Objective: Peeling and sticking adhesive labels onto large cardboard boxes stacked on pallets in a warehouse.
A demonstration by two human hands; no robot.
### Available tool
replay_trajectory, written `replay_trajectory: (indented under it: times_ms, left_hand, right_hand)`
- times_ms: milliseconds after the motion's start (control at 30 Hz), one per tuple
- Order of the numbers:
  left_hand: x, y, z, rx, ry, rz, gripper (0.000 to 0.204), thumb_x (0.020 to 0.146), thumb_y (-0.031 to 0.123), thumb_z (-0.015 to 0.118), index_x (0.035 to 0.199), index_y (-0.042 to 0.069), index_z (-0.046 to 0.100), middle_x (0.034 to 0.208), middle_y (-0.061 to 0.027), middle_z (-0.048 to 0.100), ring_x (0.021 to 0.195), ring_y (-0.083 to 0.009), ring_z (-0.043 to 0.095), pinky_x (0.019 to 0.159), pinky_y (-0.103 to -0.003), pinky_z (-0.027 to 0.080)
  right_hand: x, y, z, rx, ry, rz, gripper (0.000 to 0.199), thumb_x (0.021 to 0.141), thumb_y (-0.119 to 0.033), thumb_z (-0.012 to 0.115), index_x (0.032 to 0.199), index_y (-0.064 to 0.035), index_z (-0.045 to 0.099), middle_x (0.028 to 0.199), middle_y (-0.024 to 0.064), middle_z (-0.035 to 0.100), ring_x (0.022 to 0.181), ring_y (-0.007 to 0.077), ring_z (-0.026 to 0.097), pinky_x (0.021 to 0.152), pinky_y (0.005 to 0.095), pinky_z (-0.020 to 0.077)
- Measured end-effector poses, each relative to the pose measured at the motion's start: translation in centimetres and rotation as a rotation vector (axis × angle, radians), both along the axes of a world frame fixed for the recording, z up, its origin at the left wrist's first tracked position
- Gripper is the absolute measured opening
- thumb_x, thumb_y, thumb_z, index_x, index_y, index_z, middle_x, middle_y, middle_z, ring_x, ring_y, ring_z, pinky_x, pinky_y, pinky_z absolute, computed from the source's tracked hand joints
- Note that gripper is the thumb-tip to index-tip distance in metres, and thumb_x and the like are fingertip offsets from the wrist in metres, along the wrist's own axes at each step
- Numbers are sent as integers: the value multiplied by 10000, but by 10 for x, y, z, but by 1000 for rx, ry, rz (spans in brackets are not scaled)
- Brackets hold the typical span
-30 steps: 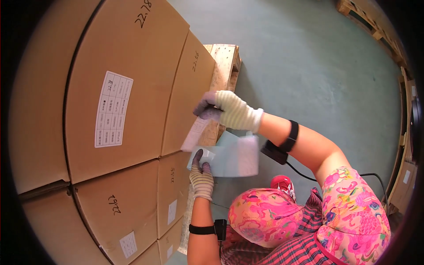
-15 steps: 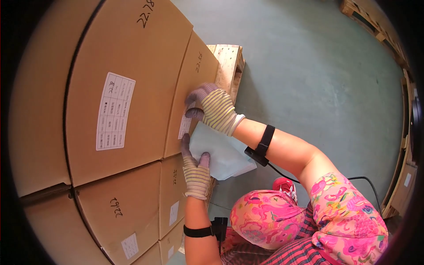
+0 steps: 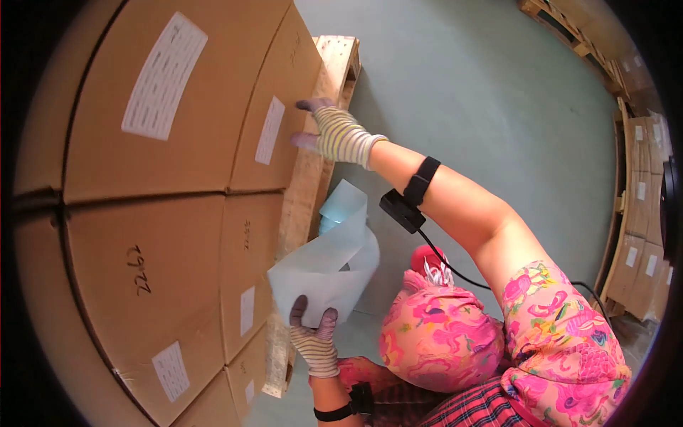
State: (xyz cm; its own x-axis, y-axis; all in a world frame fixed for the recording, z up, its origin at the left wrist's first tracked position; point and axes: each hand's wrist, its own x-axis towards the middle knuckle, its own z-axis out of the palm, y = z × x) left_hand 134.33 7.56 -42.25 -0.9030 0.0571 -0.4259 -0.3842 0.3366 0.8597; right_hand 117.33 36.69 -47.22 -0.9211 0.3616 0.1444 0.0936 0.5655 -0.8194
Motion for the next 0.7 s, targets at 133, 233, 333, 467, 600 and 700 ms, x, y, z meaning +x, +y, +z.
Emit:
replay_trajectory:
  times_ms: [133, 233, 333, 467, 600, 700]
  left_hand:
    - [17, -17, 6, 98, 12, 130, 798, 668, 190, 786, 1291, -23, 334, 1225, -154, 431, 1108, -264, 448, 952, -382, 388]
    - [15, -1, 30, 253, -100, 287, 770, 713, 127, 726, 1326, -18, 284, 1288, -156, 362, 1163, -272, 404, 979, -407, 365]
    - [15, -14, 42, 497, -182, 436, 679, 782, 86, 630, 1345, -1, 261, 1292, -149, 367, 1169, -277, 415, 981, -425, 385]
    - [19, -42, 37, 560, -392, 582, 625, 827, 156, 610, 1350, 32, 290, 1281, -147, 389, 1175, -248, 426, 990, -416, 383]
    - [32, -27, 84, 887, -513, 674, 546, 842, 153, 592, 1306, -7, 352, 1269, -144, 421, 1159, -238, 443, 989, -381, 383]
    - [45, -9, 132, 721, -445, 355, 522, 824, 110, 614, 1269, -40, 387, 1243, -129, 473, 1129, -233, 487, 960, -374, 426]
  right_hand:
    - [66, -42, -13, -625, -450, 511, 506, 840, -363, 610, 1186, -12, 500, 1130, 135, 570, 1088, 208, 511, 929, 325, 407]
    - [130, -76, -31, -1080, -535, 941, 494, 860, -315, 606, 1224, -8, 475, 1134, 72, 572, 1067, 135, 495, 911, 318, 418]
    - [143, -97, 25, -846, -770, 1040, 499, 802, -226, 678, 1192, 20, 486, 1033, 95, 610, 969, 163, 553, 853, 296, 451]
    - [167, -107, 31, -1026, -834, 916, 570, 772, -107, 688, 1257, 27, 420, 1027, 124, 608, 950, 179, 568, 829, 322, 461]
    - [206, -107, 65, -1255, -799, 607, 574, 815, -126, 649, 1302, 17, 382, 1057, 115, 600, 972, 164, 557, 853, 311, 444]
    - [237, -106, 116, -1097, -645, 461, 570, 852, -177, 610, 1326, 9, 354, 1095, 99, 586, 968, 143, 554, 846, 307, 441]
